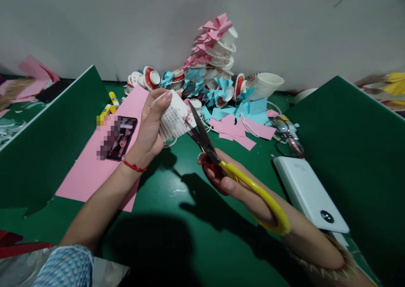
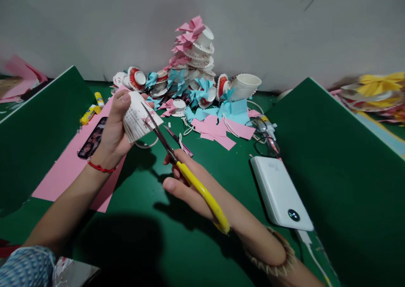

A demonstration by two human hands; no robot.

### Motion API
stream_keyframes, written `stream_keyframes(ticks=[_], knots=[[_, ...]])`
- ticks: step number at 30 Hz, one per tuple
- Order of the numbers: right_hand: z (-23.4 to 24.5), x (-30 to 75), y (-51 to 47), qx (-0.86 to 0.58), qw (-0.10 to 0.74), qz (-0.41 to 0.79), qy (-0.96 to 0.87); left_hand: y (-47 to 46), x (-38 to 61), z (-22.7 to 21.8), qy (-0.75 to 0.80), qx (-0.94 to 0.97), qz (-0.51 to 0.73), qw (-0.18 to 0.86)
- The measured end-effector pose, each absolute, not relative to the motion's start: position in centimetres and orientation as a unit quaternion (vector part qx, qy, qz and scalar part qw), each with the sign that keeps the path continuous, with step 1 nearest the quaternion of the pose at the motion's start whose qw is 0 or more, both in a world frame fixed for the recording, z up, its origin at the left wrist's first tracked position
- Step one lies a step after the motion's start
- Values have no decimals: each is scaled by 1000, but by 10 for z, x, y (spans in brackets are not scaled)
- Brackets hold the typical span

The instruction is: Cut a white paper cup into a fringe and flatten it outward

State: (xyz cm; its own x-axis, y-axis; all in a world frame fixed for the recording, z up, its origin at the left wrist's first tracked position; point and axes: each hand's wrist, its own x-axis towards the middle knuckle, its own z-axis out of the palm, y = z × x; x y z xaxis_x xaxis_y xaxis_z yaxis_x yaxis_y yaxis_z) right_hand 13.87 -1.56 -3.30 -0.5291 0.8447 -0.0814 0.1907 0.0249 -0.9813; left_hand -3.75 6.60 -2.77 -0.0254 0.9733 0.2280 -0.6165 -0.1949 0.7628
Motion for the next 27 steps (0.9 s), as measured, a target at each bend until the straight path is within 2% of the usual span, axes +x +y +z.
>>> stream_keyframes(ticks=[6,14,27], knots=[[-26,141,-25,-406,316,524,-679,61,-36,-24,223,391,664,597],[-28,138,-24,-406,304,462,-728,58,-34,-21,251,406,659,581],[-27,137,-20,-405,297,434,-748,57,-33,-22,254,398,653,592]])
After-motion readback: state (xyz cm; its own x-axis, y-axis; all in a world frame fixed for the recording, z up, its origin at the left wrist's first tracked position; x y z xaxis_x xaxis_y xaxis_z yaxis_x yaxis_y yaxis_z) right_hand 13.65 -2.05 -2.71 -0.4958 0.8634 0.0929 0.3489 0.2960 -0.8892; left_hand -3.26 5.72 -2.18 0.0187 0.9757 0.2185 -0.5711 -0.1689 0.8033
